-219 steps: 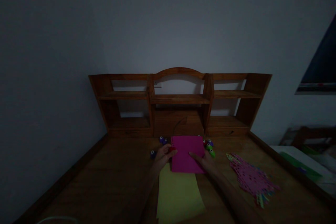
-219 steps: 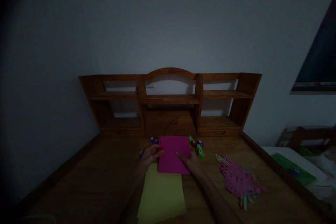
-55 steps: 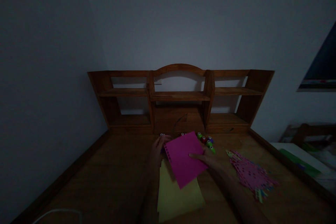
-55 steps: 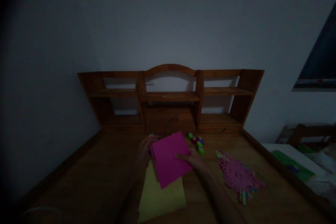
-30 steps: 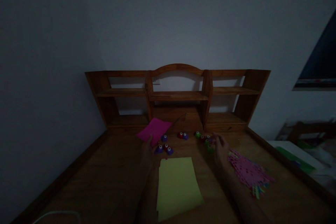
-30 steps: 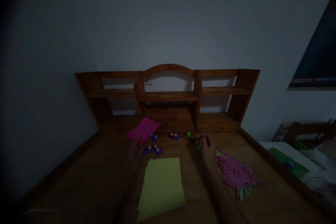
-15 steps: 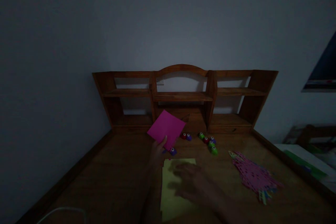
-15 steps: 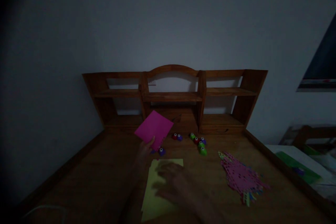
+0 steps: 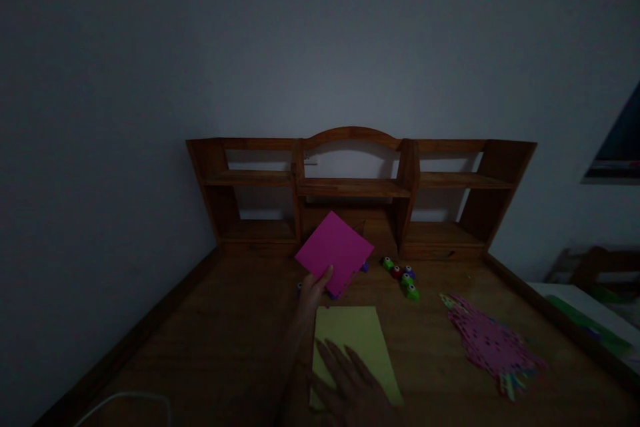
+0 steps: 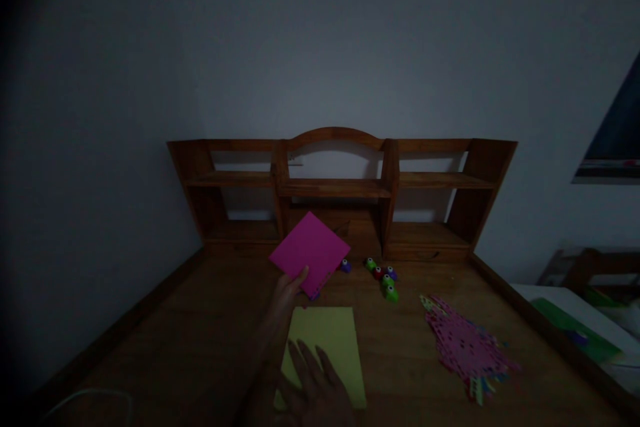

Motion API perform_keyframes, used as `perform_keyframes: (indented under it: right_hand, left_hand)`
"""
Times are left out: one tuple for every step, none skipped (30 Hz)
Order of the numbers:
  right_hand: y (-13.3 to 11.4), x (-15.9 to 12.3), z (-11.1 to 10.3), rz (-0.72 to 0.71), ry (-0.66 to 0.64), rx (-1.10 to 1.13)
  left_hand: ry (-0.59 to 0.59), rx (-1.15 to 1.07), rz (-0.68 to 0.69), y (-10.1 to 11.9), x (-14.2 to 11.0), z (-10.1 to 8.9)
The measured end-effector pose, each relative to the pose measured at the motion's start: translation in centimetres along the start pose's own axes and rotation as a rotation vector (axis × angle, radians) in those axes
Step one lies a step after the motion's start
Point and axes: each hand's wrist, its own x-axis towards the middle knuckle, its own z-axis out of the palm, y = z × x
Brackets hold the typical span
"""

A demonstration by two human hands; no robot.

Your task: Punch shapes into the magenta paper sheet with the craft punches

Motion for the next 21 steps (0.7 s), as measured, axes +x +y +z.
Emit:
perform_keyframes:
  right_hand:
    - [0.0, 0.1, 0.1, 0.011, -0.001, 0.001]
    - [0.0, 0.1, 0.1, 0.016, 0.002, 0.005]
    - [-0.1, 0.2, 0.1, 0.017, 0.009, 0.009]
    - [-0.2, 0.2, 0.1, 0.017, 0.022, 0.012]
    - [-0.3, 0.3, 0.0, 0.018, 0.034, 0.017]
    - [-0.4, 0.3, -0.2, 0.018, 0.047, 0.022]
    - [-0.6, 0.3, -0.4, 0.024, 0.061, 0.027]
    - [-0.8, 0.2, -0.7, 0.043, 0.072, 0.03]
    - [-1.0, 0.2, -1.0, 0.071, 0.076, 0.032]
    - [-1.1, 0.0, -1.3, 0.104, 0.072, 0.036]
    - [-1.2, -0.1, -1.6, 0.138, 0.063, 0.042]
    - [-1.2, -0.4, -1.9, 0.163, 0.054, 0.052]
    - [-1.1, -0.6, -2.2, 0.173, 0.048, 0.071]
    - [-0.9, -1.0, -2.6, 0.175, 0.049, 0.097]
    - [-0.6, -1.4, -2.9, 0.172, 0.06, 0.129]
    - [-0.2, -1.8, -3.3, 0.176, 0.08, 0.166]
    - [0.1, -2.4, -3.7, 0.197, 0.105, 0.204]
    - [0.5, -2.9, -4.1, 0.218, 0.133, 0.241]
    - [0.8, -3.5, -4.7, 0.26, 0.162, 0.275]
    - [1.1, -4.0, -5.2, 0.308, 0.192, 0.307]
    - [1.2, -4.6, -5.8, 0.36, 0.222, 0.339]
  left_hand:
    - [-0.002, 0.003, 0.004, -0.1, 0.1, 0.0]
    - [-0.009, 0.007, 0.006, -0.1, 0.1, -0.1]
    - [-0.018, 0.011, 0.005, -0.2, 0.1, -0.1]
    - [-0.026, 0.012, 0.002, -0.2, 0.1, -0.1]
    - [-0.029, 0.011, -0.003, -0.2, 0.1, -0.2]
    - [-0.028, 0.01, -0.009, -0.2, 0.0, -0.1]
    - [-0.022, 0.007, -0.013, -0.2, 0.0, -0.1]
    - [-0.013, 0.003, -0.012, -0.1, -0.1, -0.1]
    - [-0.005, -0.001, -0.009, -0.1, -0.2, 0.0]
    - [0.003, -0.002, -0.004, 0.0, -0.2, 0.1]
    - [0.007, -0.003, 0.002, 0.1, -0.3, 0.1]
    - [0.008, -0.006, 0.008, 0.2, -0.4, 0.2]
    - [0.006, -0.009, 0.011, 0.4, -0.5, 0.3]
    - [0.003, -0.011, 0.01, 0.6, -0.6, 0.4]
    - [0.003, -0.012, 0.008, 0.8, -0.8, 0.5]
    - [0.008, -0.012, 0.006, 1.1, -1.0, 0.6]
    - [0.012, -0.009, -0.001, 1.4, -1.2, 0.7]
    - [0.012, -0.003, -0.009, 1.6, -1.4, 0.8]
    - [0.007, 0.0, -0.015, 1.9, -1.7, 0.9]
    - [0.001, 0.0, -0.02, 2.1, -1.9, 1.0]
    - [-0.009, 0.002, -0.027, 2.3, -2.2, 1.1]
